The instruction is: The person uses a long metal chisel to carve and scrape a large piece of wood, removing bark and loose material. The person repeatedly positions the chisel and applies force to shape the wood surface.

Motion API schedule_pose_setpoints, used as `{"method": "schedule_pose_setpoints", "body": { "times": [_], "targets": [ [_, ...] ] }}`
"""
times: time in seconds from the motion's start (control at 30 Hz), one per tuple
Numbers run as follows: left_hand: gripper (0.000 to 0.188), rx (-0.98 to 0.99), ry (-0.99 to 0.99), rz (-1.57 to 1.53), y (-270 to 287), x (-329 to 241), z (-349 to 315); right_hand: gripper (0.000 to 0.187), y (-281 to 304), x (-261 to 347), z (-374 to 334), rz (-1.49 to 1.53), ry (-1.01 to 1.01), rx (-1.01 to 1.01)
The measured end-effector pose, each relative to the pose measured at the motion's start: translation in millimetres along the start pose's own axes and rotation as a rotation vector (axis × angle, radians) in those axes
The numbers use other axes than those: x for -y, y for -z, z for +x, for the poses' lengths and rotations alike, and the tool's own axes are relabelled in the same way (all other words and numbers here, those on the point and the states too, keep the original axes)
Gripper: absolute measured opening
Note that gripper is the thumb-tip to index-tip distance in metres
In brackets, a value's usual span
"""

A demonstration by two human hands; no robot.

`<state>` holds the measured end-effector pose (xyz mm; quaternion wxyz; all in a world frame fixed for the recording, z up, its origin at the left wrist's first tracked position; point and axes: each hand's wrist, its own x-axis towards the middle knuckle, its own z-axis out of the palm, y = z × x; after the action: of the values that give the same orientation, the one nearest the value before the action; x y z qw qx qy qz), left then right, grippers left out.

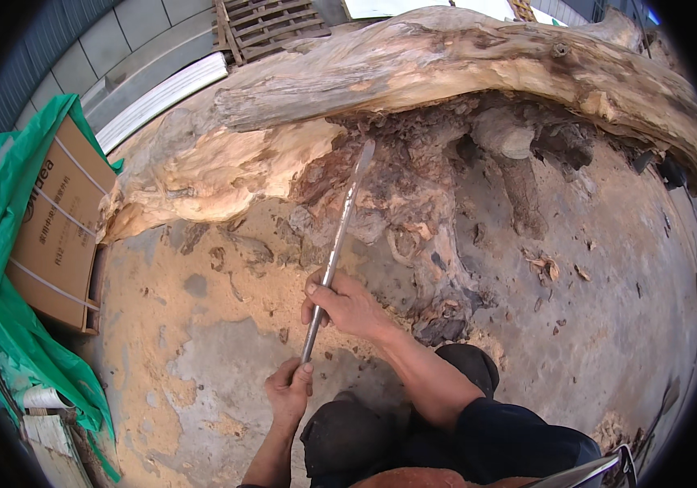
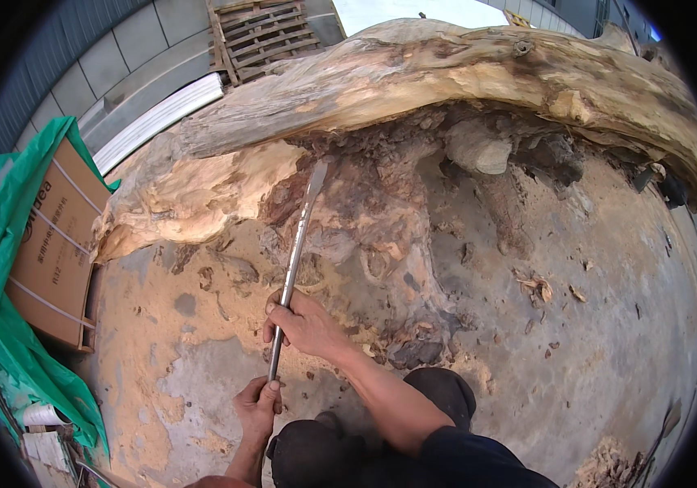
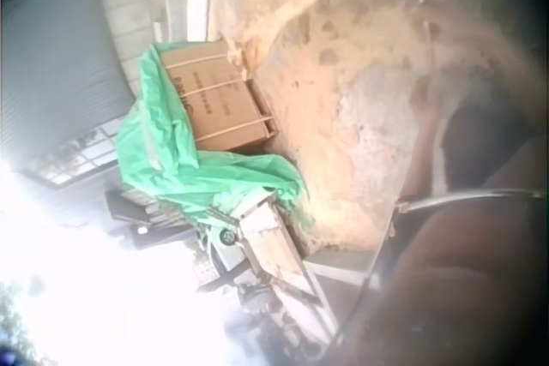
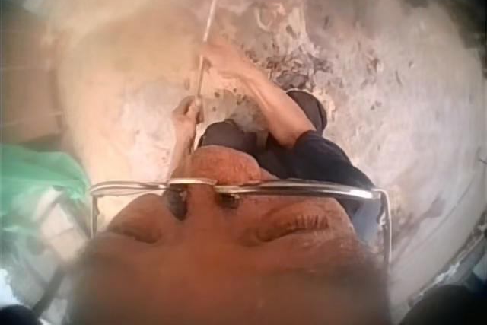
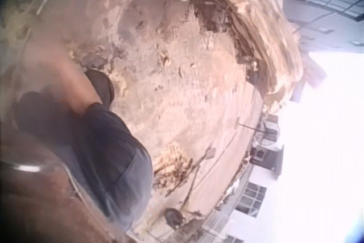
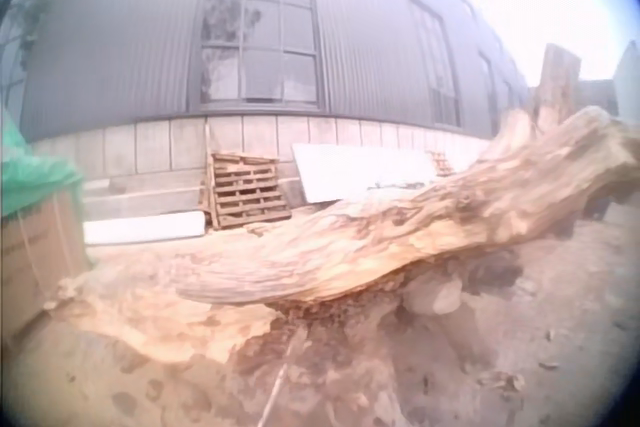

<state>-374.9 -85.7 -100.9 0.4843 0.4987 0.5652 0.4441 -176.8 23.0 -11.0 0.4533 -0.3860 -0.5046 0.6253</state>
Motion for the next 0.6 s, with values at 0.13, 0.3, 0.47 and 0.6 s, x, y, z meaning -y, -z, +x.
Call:
{"method": "schedule_pose_setpoints", "body": {
  "times": [0.13, 0.3, 0.47, 0.6],
  "targets": [
    [0.037, 0.185, 0.190, -0.276, 15.9, -28.0, -6.6, 0.024, 6.6, 10.1, -7.8, 0.033, 0.102, 0.110],
    [0.030, -0.150, 0.076, -0.055, 8.9, -61.0, -30.0, 0.033, 1.6, 31.5, 0.5, -0.004, 0.147, 0.074],
    [0.019, -0.320, -0.196, 0.291, 2.7, -88.7, -13.3, 0.044, 26.2, 29.9, 41.1, 0.107, 0.189, 0.097],
    [0.016, -0.336, -0.457, 0.574, 8.0, -112.5, -6.2, 0.046, 31.0, 49.5, 32.2, -0.374, 0.161, -0.153]
  ]
}}
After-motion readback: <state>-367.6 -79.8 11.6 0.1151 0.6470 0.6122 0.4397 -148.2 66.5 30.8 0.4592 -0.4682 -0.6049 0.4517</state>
